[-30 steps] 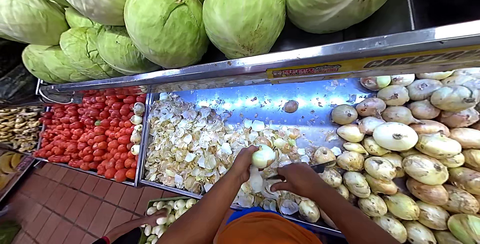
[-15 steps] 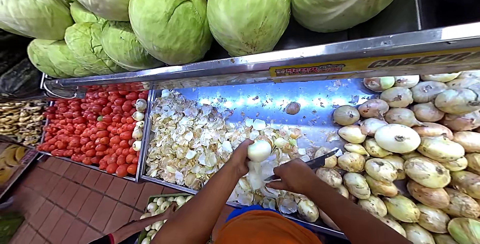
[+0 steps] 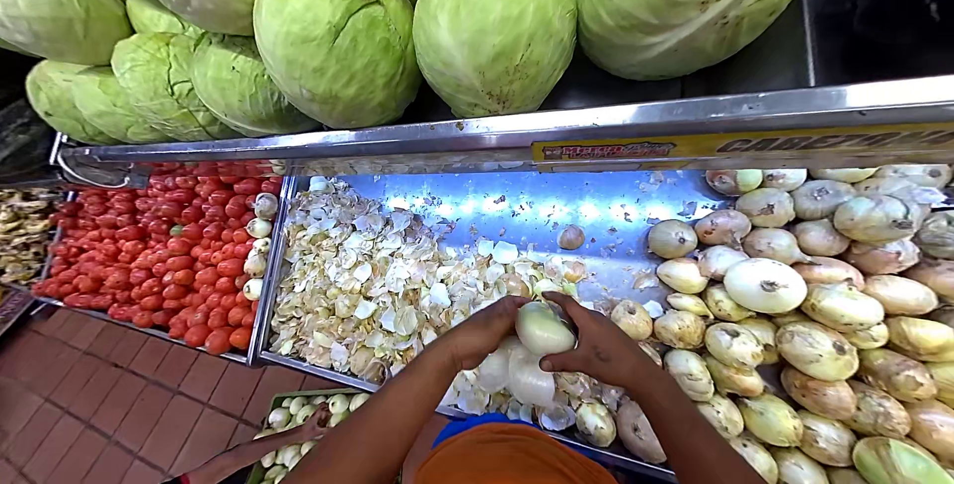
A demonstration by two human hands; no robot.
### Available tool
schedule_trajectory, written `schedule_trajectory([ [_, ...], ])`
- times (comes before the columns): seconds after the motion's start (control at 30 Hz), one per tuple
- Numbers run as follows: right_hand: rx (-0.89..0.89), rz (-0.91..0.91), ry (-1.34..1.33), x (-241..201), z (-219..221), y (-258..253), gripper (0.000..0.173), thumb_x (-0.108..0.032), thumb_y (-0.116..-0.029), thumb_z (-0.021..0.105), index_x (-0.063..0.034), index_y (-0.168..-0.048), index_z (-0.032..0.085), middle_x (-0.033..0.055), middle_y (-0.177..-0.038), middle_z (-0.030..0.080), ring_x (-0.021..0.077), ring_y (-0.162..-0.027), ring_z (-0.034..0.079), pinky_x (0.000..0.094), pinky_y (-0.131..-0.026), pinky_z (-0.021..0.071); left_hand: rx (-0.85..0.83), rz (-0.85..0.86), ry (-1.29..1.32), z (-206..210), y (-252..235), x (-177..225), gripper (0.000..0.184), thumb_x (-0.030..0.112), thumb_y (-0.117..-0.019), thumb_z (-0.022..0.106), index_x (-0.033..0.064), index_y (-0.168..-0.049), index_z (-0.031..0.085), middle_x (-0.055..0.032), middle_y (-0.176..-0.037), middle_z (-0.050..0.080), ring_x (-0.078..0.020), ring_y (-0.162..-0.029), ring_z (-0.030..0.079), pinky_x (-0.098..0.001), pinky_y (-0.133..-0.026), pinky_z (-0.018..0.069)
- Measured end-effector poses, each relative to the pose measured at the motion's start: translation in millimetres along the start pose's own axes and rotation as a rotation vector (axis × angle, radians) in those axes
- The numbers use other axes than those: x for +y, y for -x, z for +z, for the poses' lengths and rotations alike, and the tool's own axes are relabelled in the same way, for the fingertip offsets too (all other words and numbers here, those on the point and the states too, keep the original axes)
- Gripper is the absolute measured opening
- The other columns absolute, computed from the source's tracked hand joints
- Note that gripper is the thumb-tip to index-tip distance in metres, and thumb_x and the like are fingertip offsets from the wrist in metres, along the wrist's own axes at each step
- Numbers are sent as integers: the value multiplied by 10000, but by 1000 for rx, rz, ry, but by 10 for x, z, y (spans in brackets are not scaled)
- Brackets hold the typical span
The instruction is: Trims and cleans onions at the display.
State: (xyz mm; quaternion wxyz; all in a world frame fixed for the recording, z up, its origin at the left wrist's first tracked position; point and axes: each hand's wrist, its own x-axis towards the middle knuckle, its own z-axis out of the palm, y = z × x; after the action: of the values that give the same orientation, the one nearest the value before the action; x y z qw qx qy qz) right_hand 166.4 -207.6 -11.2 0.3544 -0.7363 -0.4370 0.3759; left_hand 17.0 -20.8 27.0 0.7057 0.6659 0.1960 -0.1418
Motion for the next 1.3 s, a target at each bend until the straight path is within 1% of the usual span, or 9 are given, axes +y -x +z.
schedule_trajectory([
  [0.07,94,-35,15,34,69,49,1035,-726,-668,824,-246,-1516,477,49,-1123,709,201,-971,695,499,-891,586,46,-15,-242,131,28,119,934,475,-807,815,72,-1517,361,-144,-1290,636,-212,-1138,660,-438,-999,555],
  [0.17,237,-152,32,117,217,131,1003,-725,-693,795,-191,-1494,516,57,-1219,681,182,-939,685,472,-824,600,112,-19,-427,208,71,191,967,447,-711,919,144,-1494,439,-97,-1255,667,-185,-1112,675,-436,-988,564],
  [0.33,398,-317,-53,229,321,242,975,-565,-653,902,-169,-1466,538,45,-1397,617,151,-1168,655,437,-940,597,250,34,-53,-31,-30,-84,270,216,-1045,562,35,-1196,694,-75,-1012,716,-139,-806,662,-325,-743,562],
  [0.5,443,-333,-34,228,360,323,980,-566,-660,899,-134,-1463,542,78,-1411,608,156,-1173,652,403,-935,599,679,-17,-194,52,-19,-25,342,330,-1114,416,125,-1319,598,-42,-1082,735,-178,-846,717,-380,-728,592],
  [0.7,624,-249,-172,110,454,366,1012,-561,-633,902,-59,-1435,544,105,-1355,636,123,-1163,652,351,-965,585,345,479,-631,567,206,-49,654,527,-1097,249,105,-1569,412,-92,-1603,417,-210,-1473,404,-467,-1212,360],
  [0.8,740,-93,-445,5,432,414,1059,-501,-602,912,9,-1435,503,112,-1278,669,116,-1117,678,299,-938,598,384,649,-898,634,165,-556,599,413,-1112,335,-19,-1511,449,-189,-1515,510,-289,-1373,535,-466,-1136,452],
  [1.0,720,154,-527,-157,384,550,1029,-378,-606,924,-40,-1461,461,98,-1220,691,153,-1064,707,328,-893,622,346,376,-761,282,281,-611,439,353,-1085,399,113,-1334,671,-84,-1510,532,-269,-1425,462,-493,-1196,355],
  [1.13,683,257,-489,-364,511,601,1031,-376,-624,928,-44,-1468,438,105,-1231,685,158,-1078,699,355,-917,612,272,426,-692,347,318,-46,953,729,-903,574,53,-1553,403,-135,-1615,380,-294,-1500,345,-510,-1233,297],
  [1.3,779,324,-736,-608,797,675,941,-424,-720,847,-6,-1429,391,112,-1017,684,142,-665,652,288,-524,549,-52,249,-533,456,24,-23,1287,517,-692,914,85,-1634,151,-174,-1557,416,-282,-1345,531,-469,-1113,464],
])
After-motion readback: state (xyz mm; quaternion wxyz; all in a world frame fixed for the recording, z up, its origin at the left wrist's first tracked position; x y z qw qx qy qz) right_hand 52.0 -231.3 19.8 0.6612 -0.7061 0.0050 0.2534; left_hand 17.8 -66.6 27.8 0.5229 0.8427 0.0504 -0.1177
